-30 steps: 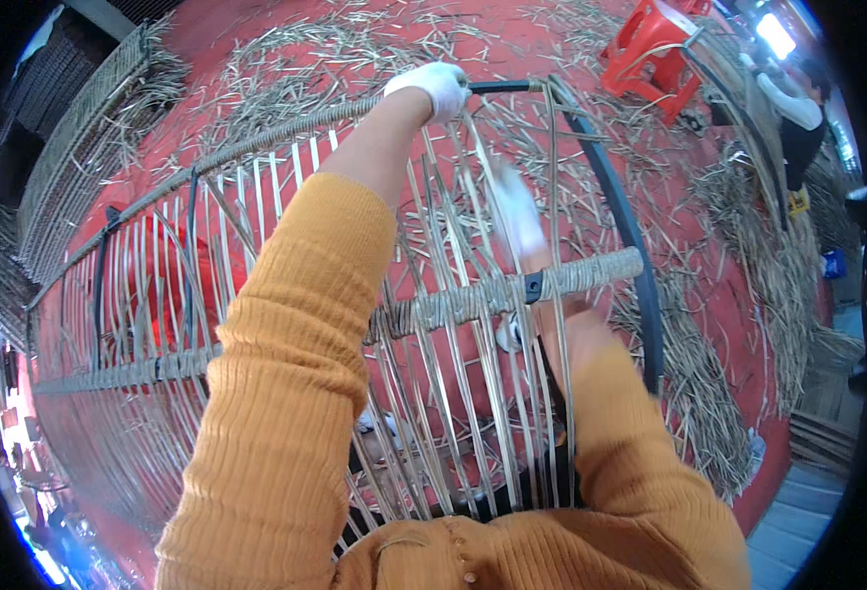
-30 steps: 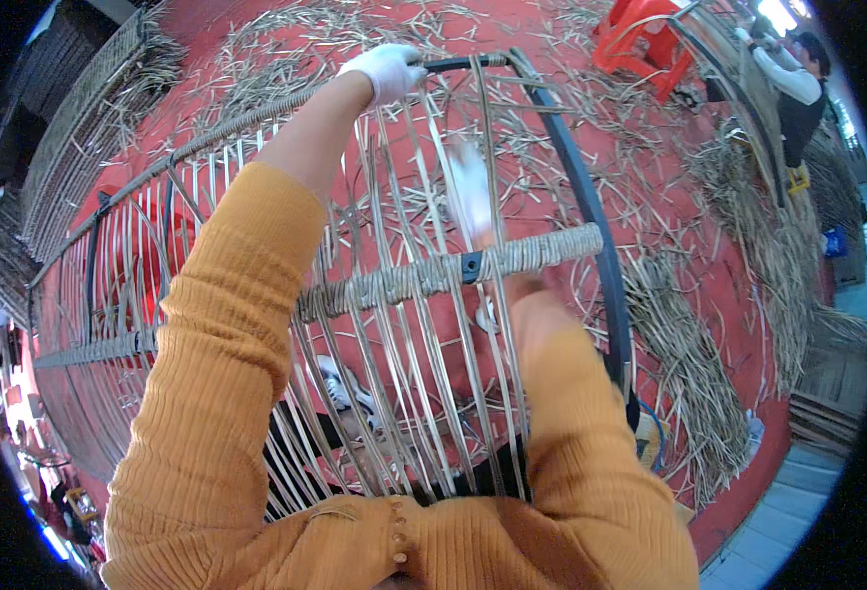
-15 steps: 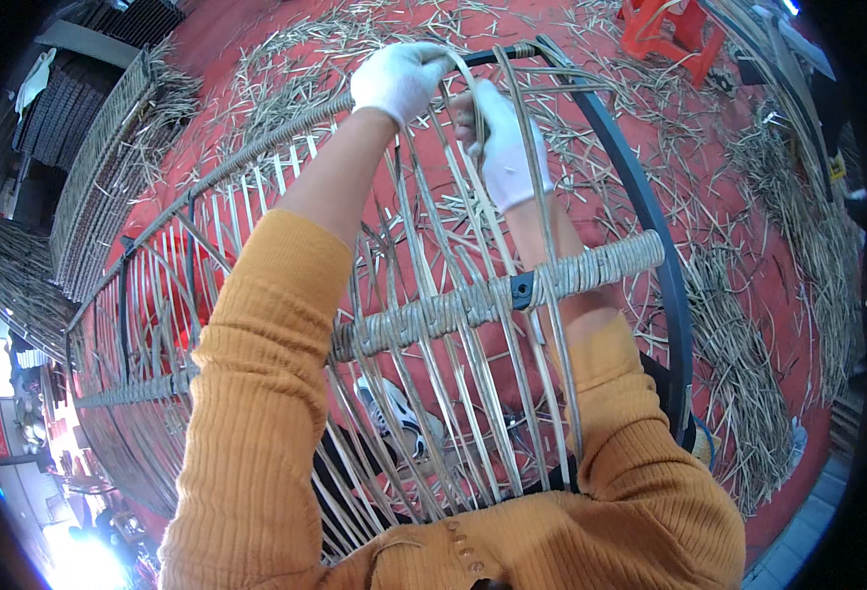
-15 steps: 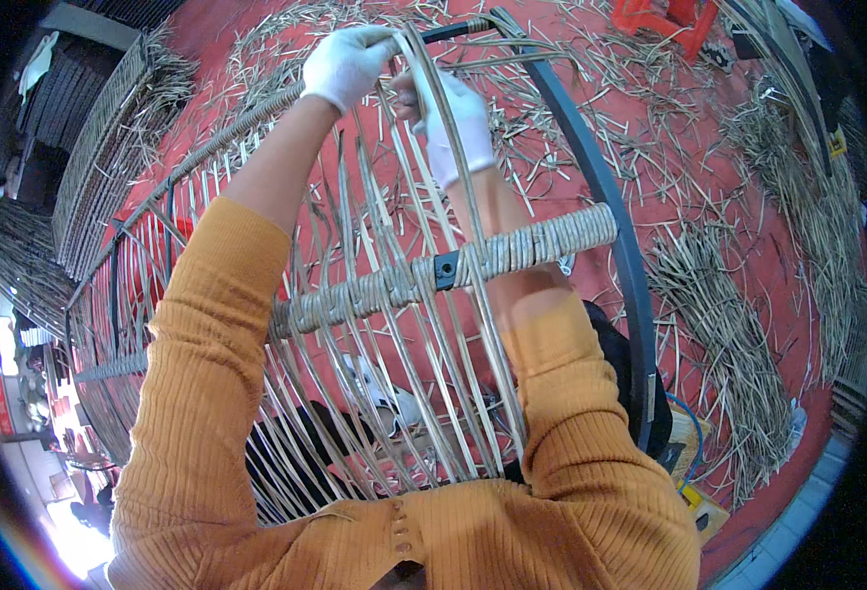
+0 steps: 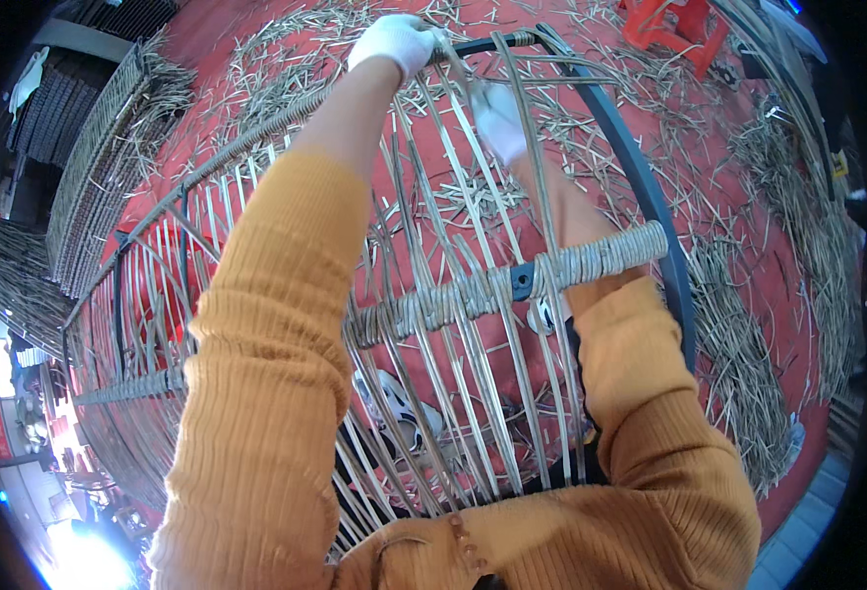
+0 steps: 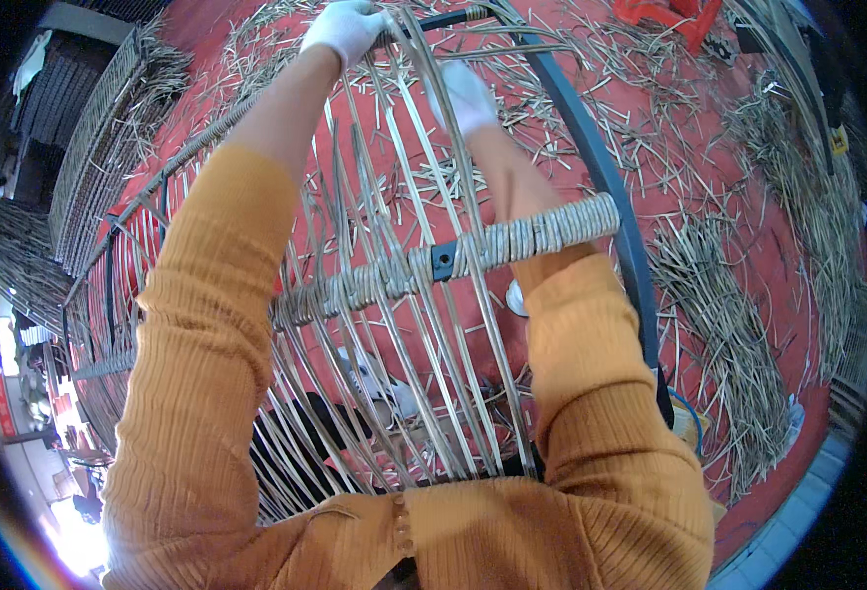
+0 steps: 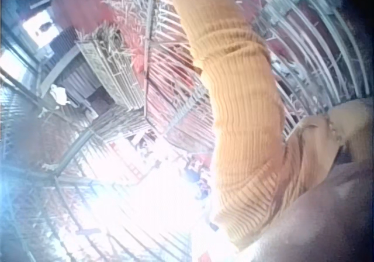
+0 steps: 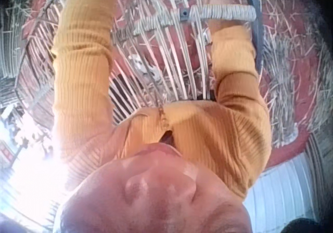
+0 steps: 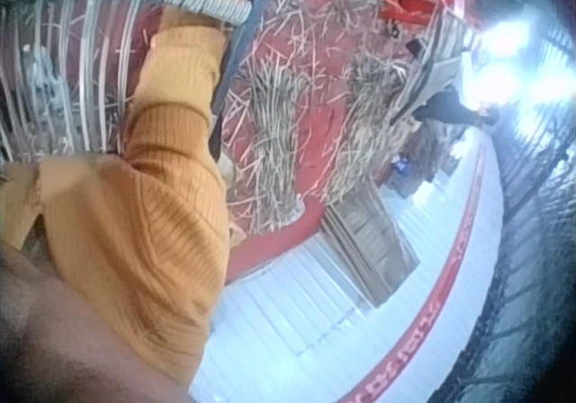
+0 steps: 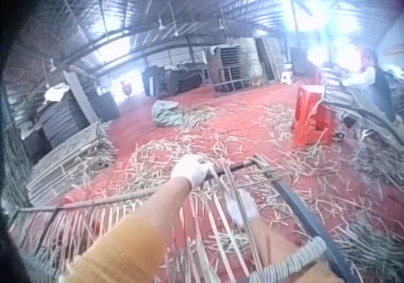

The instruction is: The person weaves a basket by wrapping a flexible reed around a metal frame. They use a staple gun to secure the reed and pliers to trim excess material.

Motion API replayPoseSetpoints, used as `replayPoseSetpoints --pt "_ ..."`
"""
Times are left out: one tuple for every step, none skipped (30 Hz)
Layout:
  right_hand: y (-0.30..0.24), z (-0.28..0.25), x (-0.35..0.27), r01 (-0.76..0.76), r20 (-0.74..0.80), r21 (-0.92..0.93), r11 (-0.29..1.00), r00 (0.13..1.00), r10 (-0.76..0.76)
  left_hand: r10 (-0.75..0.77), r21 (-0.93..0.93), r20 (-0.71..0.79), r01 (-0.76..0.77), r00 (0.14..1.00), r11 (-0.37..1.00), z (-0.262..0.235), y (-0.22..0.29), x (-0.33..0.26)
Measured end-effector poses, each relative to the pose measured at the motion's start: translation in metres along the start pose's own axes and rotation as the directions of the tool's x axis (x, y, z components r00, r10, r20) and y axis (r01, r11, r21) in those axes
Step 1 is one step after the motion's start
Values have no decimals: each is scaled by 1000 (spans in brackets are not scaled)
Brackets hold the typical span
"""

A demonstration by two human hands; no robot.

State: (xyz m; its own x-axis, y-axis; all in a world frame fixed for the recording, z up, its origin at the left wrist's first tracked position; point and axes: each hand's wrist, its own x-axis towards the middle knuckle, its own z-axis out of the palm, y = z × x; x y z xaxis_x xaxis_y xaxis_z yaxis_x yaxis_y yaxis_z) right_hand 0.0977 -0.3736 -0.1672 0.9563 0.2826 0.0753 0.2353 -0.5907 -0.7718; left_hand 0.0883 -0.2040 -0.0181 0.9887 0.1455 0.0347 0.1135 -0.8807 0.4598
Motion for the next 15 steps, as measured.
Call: replayPoseSetpoints --pt "9 5 -45 390 -271 -336 857 832 -485 90 -128 -22 -92 996 987 2 -4 -7" --pt "16 7 -81 329 -243 -261 907 887 -392 230 -135 -55 -236 972 962 3 -10 -14" --pt "25 11 -118 163 -164 -137 977 969 -185 259 -111 10 -256 966 960 4 -17 -18" --pt "35 15 -147 -12 -74 -41 999 997 9 315 -116 3 -313 949 943 7 -21 -20" --pt "48 19 -179 -110 -19 5 994 994 110 353 -162 -26 -353 935 922 9 -25 -21" --pt "60 23 -203 -175 16 28 984 984 175 329 -197 -18 -326 944 925 13 -27 -22" --pt "69 27 -221 -206 29 41 978 978 205 333 -246 -26 -329 942 912 14 -27 -21" --pt "76 29 -237 -234 34 59 970 972 233 303 -194 -57 -308 951 931 15 -24 -23" --pt "79 28 -250 -264 35 84 961 964 262 236 -77 -40 -239 971 968 15 -20 -23" --pt "78 26 -255 -293 33 105 950 956 291 197 -17 -44 -198 979 980 16 -15 -26" --pt "73 23 -251 -321 26 122 939 947 321 178 29 -34 -177 983 984 14 -9 -28" --pt "63 19 -242 -347 21 135 928 937 347 175 146 -49 -166 983 975 14 -3 -30" --pt "50 12 -222 -359 7 138 923 932 361 149 131 -12 -146 989 981 11 1 -31" --pt "35 5 -199 -365 -12 140 920 929 370 129 109 38 -133 991 985 9 4 -31" --pt "16 -2 -165 -332 -59 146 932 938 343 107 85 78 -114 991 990 7 5 -30"
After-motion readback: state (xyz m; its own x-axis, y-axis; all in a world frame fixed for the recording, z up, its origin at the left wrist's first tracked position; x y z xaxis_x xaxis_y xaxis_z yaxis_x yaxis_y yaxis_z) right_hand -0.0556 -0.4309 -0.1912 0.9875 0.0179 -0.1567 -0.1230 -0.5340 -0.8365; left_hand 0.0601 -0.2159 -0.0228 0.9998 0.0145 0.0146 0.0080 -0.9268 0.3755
